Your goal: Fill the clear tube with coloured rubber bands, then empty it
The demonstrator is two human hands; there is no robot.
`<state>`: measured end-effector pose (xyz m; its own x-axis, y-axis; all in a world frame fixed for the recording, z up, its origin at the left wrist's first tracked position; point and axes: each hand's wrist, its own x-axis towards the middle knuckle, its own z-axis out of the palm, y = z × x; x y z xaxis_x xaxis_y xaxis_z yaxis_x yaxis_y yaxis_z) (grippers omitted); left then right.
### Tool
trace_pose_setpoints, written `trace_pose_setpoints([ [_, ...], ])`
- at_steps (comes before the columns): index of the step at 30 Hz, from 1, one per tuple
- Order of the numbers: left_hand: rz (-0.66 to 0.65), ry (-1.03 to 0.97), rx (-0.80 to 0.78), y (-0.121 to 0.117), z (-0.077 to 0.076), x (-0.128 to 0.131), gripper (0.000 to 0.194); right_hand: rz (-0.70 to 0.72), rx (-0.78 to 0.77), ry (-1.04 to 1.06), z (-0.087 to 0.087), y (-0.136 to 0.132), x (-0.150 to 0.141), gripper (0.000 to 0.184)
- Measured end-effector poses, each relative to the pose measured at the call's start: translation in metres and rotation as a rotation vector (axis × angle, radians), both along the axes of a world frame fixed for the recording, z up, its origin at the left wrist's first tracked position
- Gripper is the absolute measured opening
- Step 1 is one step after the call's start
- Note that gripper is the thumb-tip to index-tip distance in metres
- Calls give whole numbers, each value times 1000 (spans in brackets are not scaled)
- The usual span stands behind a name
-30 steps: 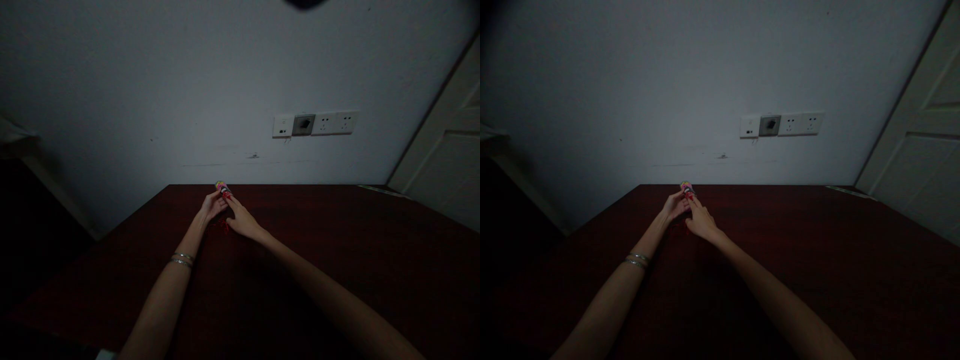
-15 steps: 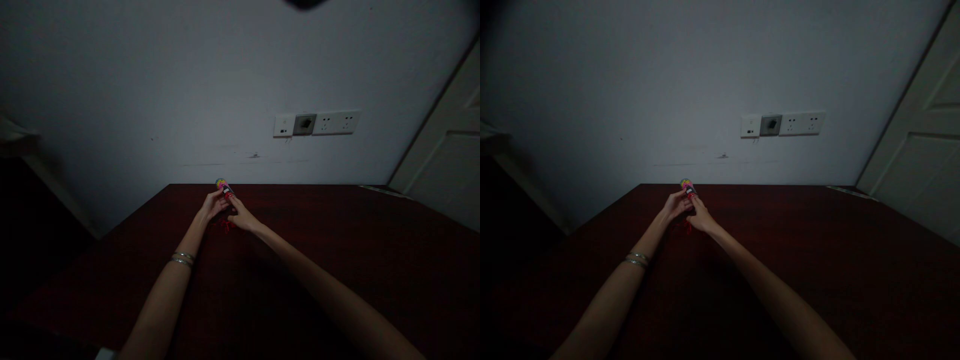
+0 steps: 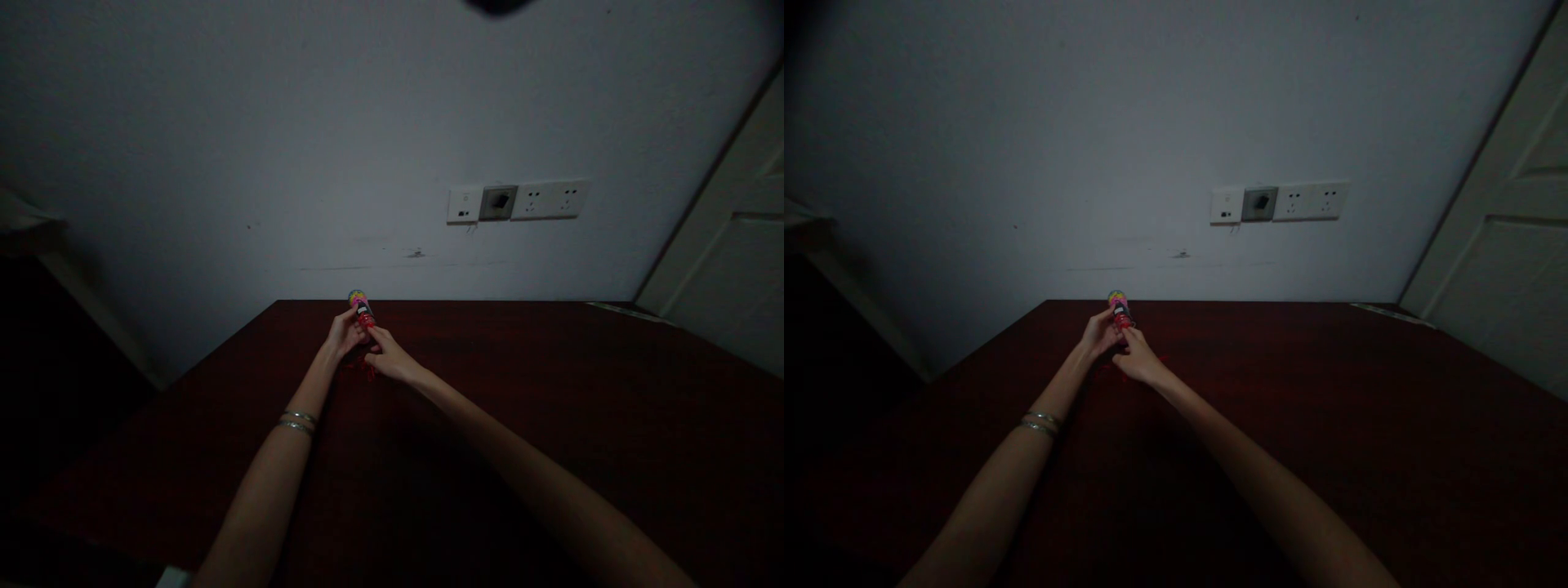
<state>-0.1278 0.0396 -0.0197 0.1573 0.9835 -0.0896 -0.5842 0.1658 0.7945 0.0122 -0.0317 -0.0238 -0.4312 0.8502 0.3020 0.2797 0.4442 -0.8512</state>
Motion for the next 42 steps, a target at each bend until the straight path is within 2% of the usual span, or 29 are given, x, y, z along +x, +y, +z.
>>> trace_pose_setpoints([
  [3,20,-18,7,3,-3,-2,19,-2,-40,-15,2,-5,-1,65],
  [7,28,-32,-9,3,-4,-2,19,-2,140,-226,8,-14,5,54],
  [12,92,-51,-12,1,-2,0,19,-30,205,-461,15,-19,14,36],
  [19,123,-85,-14,2,-2,1,17,62,233,-453,12,-9,17,14],
  [25,70,-64,6,2,-2,3,17,111,178,-406,16,-2,27,26],
  [30,34,-45,2,0,0,4,18,121,186,-323,9,3,29,33],
  [35,-10,-5,-1,-3,3,7,22,59,244,-316,7,4,31,45],
  [42,19,-52,-23,-6,4,12,18,7,194,-371,10,-2,30,63],
])
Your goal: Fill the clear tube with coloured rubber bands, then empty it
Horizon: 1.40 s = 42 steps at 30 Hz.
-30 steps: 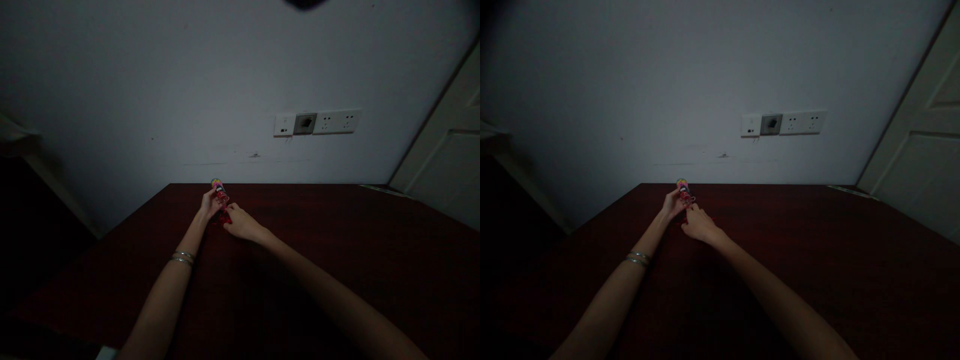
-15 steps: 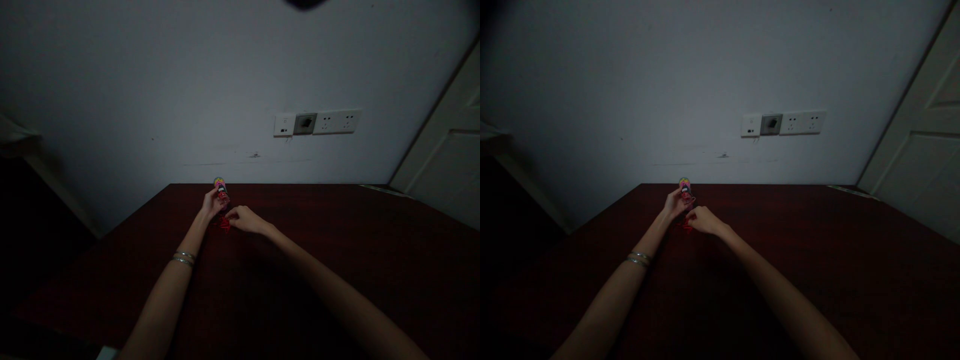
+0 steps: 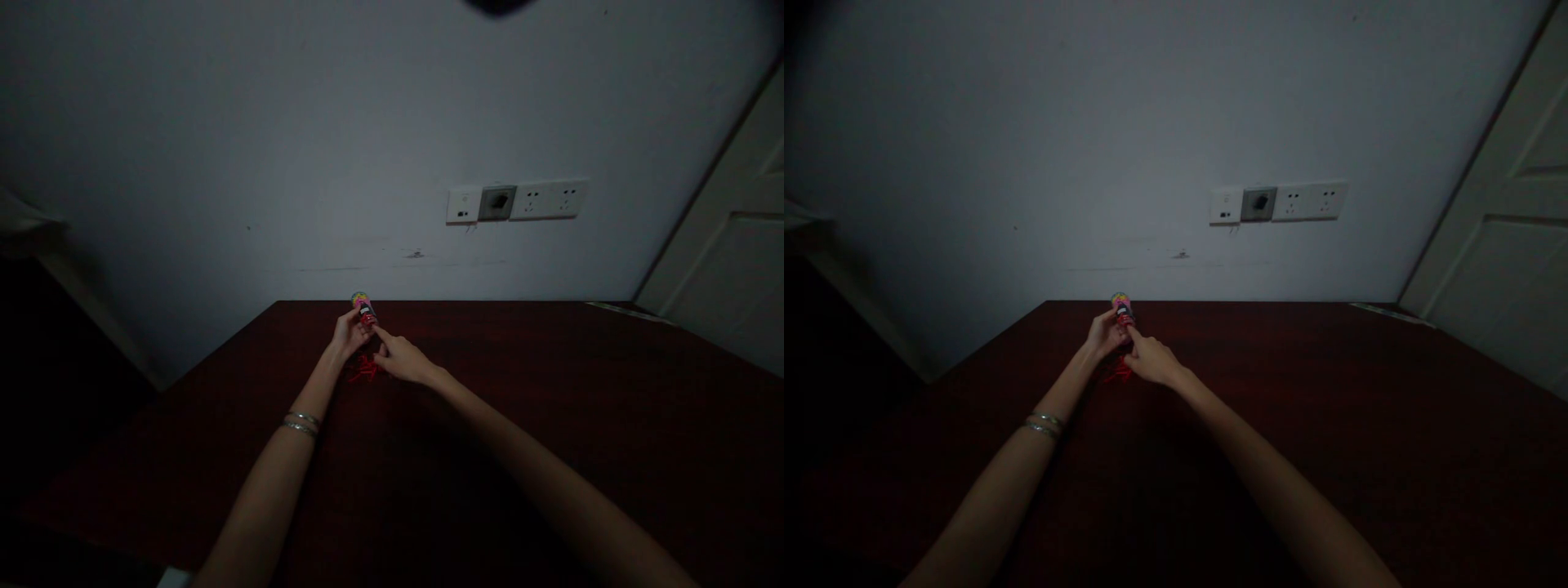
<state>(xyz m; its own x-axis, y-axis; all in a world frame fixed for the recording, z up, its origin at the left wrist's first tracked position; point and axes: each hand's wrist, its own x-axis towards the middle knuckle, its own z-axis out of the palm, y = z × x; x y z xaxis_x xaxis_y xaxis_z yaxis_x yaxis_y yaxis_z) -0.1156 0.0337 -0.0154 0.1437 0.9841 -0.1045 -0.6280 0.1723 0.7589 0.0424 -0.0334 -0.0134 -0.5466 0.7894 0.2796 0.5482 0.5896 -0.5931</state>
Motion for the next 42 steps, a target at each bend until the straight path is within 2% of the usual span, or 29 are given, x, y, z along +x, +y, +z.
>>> trace_pose_setpoints([
  [5,-26,-12,-7,-3,1,4,14,18,-179,46,-8,2,-3,78],
  [10,-110,-20,20,-5,0,8,20,59,-386,286,-17,4,-11,85],
  [14,-155,-23,59,-6,0,9,25,45,-487,413,-15,1,-16,84],
  [22,-212,-11,89,-8,1,10,28,58,-481,502,-15,2,-18,72],
  [31,-239,-16,116,-3,-5,7,30,59,-536,462,-17,-1,-20,73],
  [37,-110,-44,113,-1,-5,6,27,80,-479,426,-21,-1,-20,76],
  [42,-45,-42,106,-1,-5,0,28,126,-418,379,-24,-2,-20,70],
])
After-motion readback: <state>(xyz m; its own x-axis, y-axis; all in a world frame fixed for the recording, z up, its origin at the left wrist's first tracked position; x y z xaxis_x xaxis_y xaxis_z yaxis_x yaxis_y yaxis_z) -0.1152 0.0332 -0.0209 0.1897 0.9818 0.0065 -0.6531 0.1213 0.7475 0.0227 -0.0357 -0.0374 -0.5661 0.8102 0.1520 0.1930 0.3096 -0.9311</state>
